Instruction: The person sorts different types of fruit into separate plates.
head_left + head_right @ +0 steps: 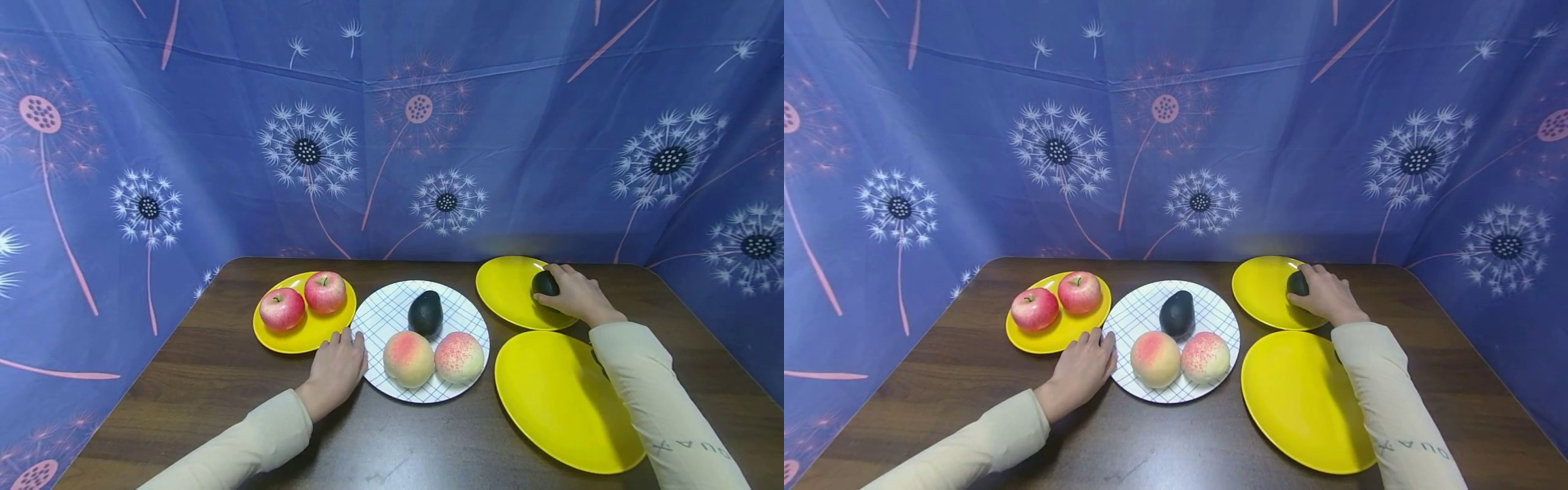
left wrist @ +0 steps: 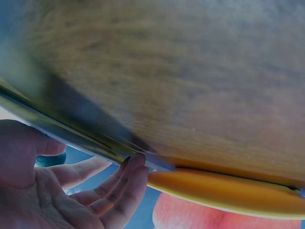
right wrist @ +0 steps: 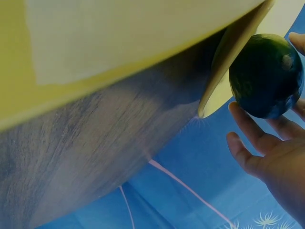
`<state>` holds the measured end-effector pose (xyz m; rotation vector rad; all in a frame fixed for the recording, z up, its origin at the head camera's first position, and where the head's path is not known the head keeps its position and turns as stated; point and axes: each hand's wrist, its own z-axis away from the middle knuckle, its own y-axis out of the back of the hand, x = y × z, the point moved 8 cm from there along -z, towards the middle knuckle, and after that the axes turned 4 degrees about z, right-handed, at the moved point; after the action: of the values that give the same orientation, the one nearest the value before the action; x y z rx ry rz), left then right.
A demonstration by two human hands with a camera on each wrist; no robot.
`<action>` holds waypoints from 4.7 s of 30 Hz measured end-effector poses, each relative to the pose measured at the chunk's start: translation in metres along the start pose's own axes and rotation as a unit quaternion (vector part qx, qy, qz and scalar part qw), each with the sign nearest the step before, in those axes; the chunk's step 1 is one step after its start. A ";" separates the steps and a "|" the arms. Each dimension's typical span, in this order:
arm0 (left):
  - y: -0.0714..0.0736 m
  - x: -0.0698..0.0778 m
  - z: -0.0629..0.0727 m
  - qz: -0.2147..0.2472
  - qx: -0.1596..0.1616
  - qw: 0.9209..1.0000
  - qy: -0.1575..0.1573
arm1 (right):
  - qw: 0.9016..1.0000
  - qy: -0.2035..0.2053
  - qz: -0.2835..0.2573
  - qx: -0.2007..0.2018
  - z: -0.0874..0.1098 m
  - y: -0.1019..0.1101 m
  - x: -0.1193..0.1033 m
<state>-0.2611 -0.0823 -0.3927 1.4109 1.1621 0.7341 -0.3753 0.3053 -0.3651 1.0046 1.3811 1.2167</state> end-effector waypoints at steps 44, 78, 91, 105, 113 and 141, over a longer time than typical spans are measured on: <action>0.002 -0.001 0.000 0.008 -0.002 1.000 0.001 | 0.992 0.057 0.082 0.079 0.005 0.028 -0.047; -0.001 -0.001 0.000 0.014 -0.006 1.000 0.003 | 0.973 0.203 0.065 0.086 0.014 0.006 -0.161; -0.002 -0.001 0.000 0.009 -0.002 1.000 0.003 | 0.969 0.233 0.037 0.073 0.017 0.000 -0.186; -0.002 -0.001 0.000 0.008 0.001 1.000 0.003 | 0.966 0.257 0.005 0.036 0.018 -0.005 -0.206; -0.001 -0.001 0.001 0.008 0.005 1.000 0.001 | 0.962 0.274 -0.007 0.011 0.016 -0.011 -0.214; 0.002 0.001 0.001 0.004 0.018 1.000 0.001 | 0.955 0.292 0.010 -0.041 0.009 -0.021 -0.231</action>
<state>-0.2594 -0.0821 -0.3912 1.4459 1.1766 0.7236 -0.3293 0.0780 -0.3510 0.6182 1.7501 1.6544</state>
